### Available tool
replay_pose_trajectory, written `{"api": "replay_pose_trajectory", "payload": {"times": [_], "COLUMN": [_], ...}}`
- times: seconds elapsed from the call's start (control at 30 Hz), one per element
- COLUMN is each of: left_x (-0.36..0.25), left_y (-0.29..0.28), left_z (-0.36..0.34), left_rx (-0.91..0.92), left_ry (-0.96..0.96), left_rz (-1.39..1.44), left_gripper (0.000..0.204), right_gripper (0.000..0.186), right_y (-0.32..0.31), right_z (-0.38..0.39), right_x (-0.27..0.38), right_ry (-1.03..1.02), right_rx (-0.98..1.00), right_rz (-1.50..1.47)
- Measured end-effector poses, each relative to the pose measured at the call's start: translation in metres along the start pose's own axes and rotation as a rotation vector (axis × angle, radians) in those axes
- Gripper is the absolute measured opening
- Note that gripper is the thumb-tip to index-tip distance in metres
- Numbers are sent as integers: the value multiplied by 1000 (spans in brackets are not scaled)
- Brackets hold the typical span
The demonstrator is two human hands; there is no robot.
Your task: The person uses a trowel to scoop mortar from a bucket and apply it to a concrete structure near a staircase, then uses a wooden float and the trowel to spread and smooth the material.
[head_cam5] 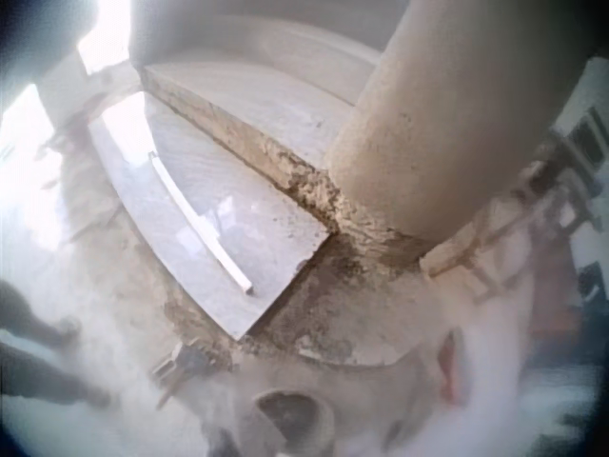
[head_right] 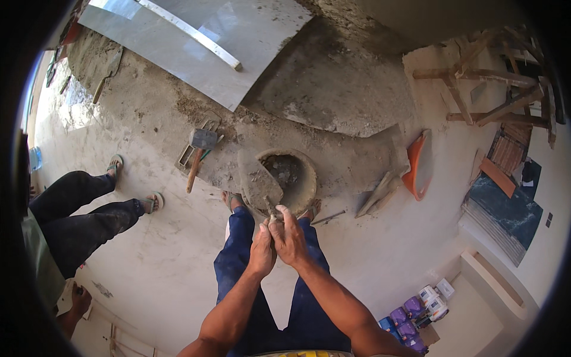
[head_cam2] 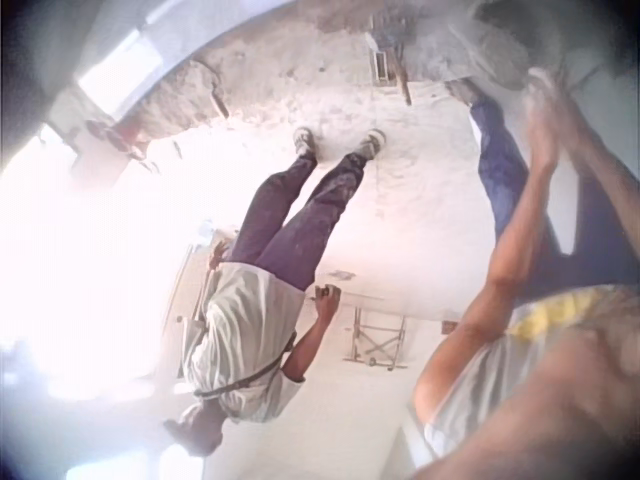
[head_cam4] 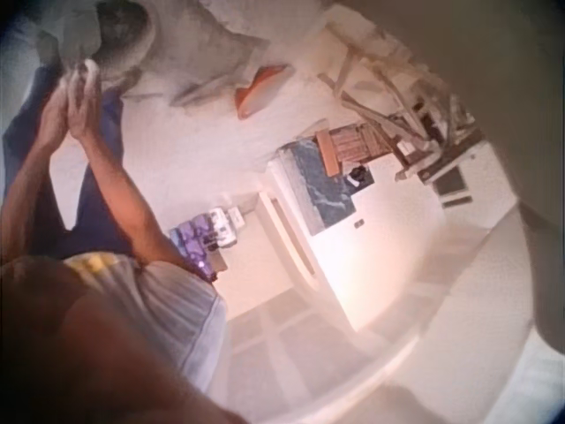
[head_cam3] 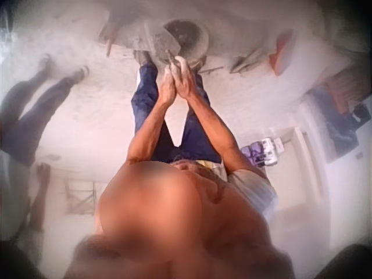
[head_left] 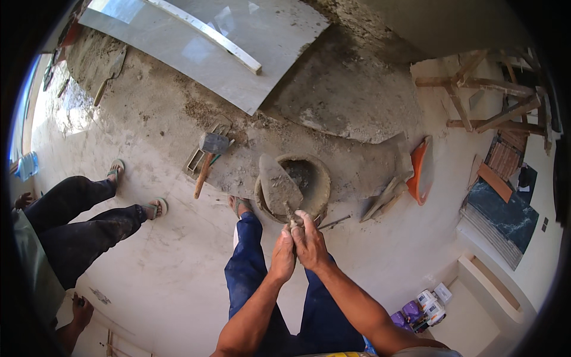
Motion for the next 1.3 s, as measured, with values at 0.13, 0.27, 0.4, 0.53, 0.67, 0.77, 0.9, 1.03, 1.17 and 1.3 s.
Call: {"api": "replay_pose_trajectory", "payload": {"times": [0.13, 0.27, 0.4, 0.53, 0.67, 0.77, 0.9, 1.03, 1.17, 1.3], "left_x": [-7, 59, 87, 101, 109, 102, 95, 75, 16, -23], "left_y": [12, -65, -99, -107, -107, -98, -99, -48, -8, 26], "left_z": [0, -18, -43, -79, -89, -94, -116, -116, -123, -144], "left_rx": [-270, -1049, -715, -313, -135, -124, -233, -498, -517, -519], "left_ry": [292, 294, -160, -138, -91, -59, -52, 11, -49, -130], "left_rz": [-723, -748, -99, 91, 247, 301, 107, 11, -56, 11], "left_gripper": [43, 62, 90, 89, 91, 94, 63, 35, 37, 33], "right_gripper": [53, 39, 37, 33, 45, 41, 39, 35, 31, 32], "right_y": [-88, -174, -240, -293, -319, -314, -293, -286, -275, -268], "right_z": [-17, -77, -186, -290, -341, -332, -306, -286, -301, -297], "right_x": [-39, -74, -87, -91, -108, -127, -129, -131, -119, -115], "right_ry": [193, -183, -128, -412, -446, -397, -438, -466, -429, -427], "right_rx": [96, -154, -93, -247, -261, -124, -19, -9, -63, -50], "right_rz": [53, 566, 698, 992, 1093, 1095, 1042, 964, 868, 860]}}
Point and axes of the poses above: each hand's wrist, its own z-axis away from the middle knuckle, its own y-axis out of the palm, x = y × z, the point moved 1 cm from there along -z, towards the middle knuckle, and after that the axes turned 8 degrees about -y, right-handed, at the moved point
